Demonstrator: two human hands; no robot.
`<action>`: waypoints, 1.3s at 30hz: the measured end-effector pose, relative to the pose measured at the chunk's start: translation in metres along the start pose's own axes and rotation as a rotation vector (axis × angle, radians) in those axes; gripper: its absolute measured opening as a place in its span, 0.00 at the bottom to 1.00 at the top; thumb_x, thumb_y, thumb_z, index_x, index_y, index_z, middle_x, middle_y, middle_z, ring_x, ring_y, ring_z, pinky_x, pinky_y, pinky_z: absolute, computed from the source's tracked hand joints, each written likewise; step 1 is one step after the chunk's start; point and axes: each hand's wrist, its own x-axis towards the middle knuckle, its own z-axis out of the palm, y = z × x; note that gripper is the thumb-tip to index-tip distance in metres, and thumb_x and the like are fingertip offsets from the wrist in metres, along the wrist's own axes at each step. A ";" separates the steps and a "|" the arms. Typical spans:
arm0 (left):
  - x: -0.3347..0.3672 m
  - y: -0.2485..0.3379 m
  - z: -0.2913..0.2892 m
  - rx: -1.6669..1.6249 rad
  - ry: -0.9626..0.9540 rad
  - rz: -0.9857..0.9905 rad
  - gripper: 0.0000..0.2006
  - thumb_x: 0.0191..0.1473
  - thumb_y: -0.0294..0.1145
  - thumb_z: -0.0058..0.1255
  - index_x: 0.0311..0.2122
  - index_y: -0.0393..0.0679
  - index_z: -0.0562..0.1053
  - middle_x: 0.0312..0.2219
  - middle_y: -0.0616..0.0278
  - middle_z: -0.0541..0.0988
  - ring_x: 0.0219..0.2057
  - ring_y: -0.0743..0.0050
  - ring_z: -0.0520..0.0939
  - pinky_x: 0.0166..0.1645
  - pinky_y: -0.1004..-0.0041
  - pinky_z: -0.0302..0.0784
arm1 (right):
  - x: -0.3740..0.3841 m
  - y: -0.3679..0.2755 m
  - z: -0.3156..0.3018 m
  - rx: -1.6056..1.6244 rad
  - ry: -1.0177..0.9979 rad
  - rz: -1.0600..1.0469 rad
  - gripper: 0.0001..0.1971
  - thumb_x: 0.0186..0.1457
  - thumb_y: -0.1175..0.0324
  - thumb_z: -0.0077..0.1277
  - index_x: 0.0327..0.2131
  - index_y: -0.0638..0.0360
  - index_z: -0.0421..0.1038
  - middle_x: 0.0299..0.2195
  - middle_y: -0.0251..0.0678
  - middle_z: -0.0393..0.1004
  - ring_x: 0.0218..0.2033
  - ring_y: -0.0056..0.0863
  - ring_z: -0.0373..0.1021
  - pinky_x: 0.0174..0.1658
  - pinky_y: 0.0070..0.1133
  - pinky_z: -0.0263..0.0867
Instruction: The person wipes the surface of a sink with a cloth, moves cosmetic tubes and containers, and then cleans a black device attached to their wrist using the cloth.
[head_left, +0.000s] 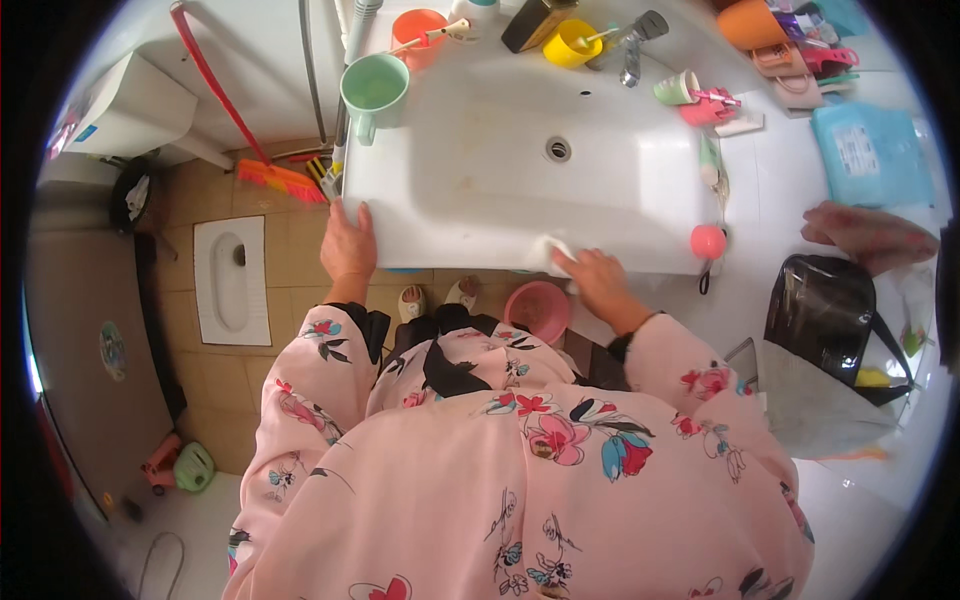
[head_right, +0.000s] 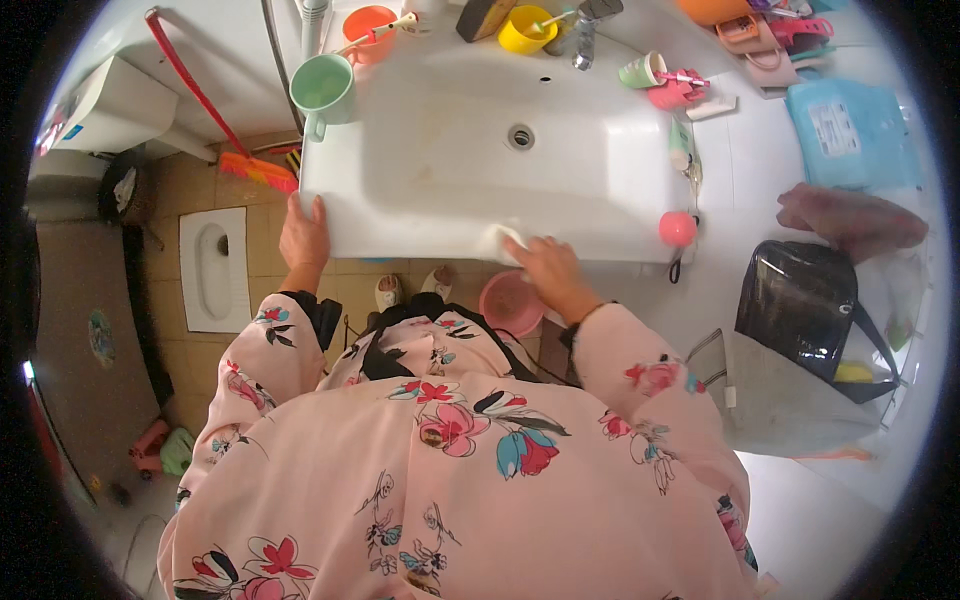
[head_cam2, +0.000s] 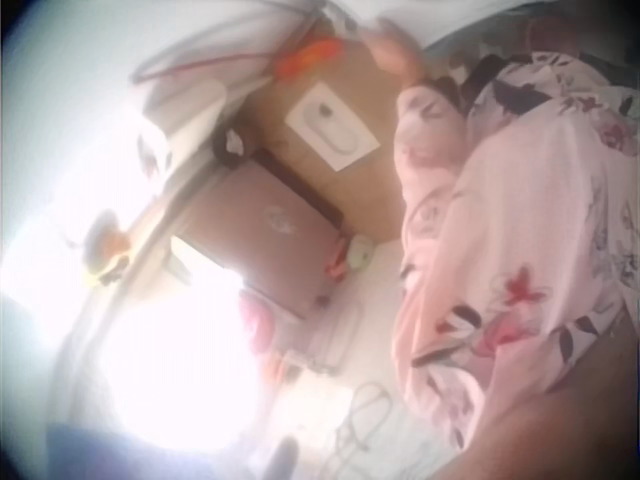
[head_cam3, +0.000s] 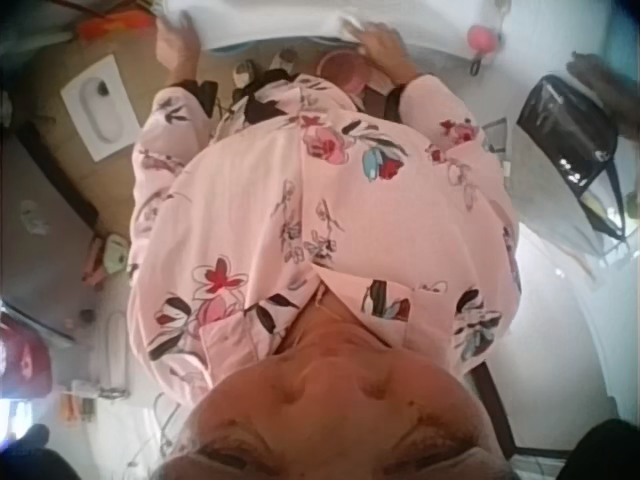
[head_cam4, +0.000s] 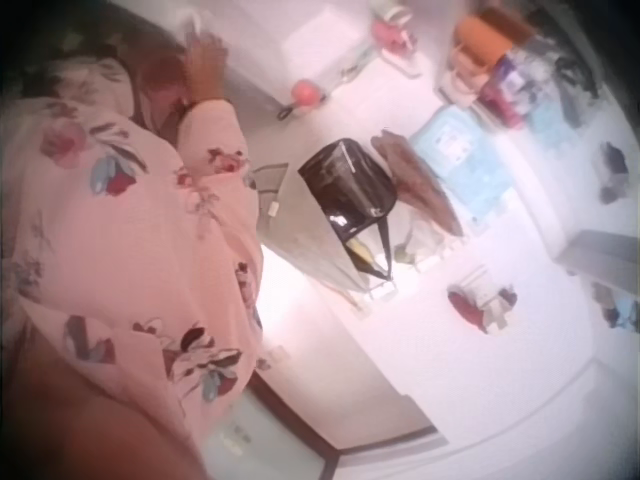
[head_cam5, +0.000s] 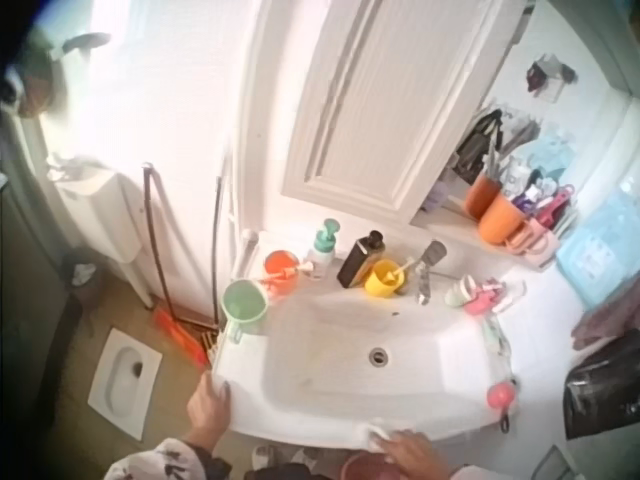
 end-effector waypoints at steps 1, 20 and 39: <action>-0.001 -0.001 0.002 -0.005 0.011 0.010 0.22 0.50 0.48 0.38 0.47 0.44 0.62 0.36 0.50 0.73 0.35 0.48 0.74 0.38 0.58 0.68 | -0.007 0.009 0.001 -0.079 -0.079 0.030 0.24 0.42 0.73 0.43 0.48 0.48 0.61 0.25 0.34 0.65 0.32 0.32 0.64 0.30 0.26 0.59; -0.002 0.001 0.001 0.008 0.017 0.037 0.23 0.50 0.48 0.38 0.47 0.44 0.62 0.37 0.50 0.73 0.36 0.48 0.74 0.38 0.59 0.68 | 0.038 -0.040 0.022 -0.022 -0.021 -0.096 0.22 0.44 0.73 0.40 0.47 0.46 0.62 0.27 0.33 0.67 0.32 0.32 0.65 0.32 0.29 0.60; -0.002 0.003 -0.001 0.071 -0.009 -0.037 0.24 0.50 0.50 0.37 0.48 0.44 0.61 0.37 0.50 0.73 0.36 0.48 0.74 0.39 0.59 0.68 | 0.079 -0.012 0.012 0.276 -0.269 0.453 0.28 0.34 0.54 0.57 0.40 0.59 0.67 0.39 0.43 0.64 0.42 0.39 0.64 0.42 0.29 0.63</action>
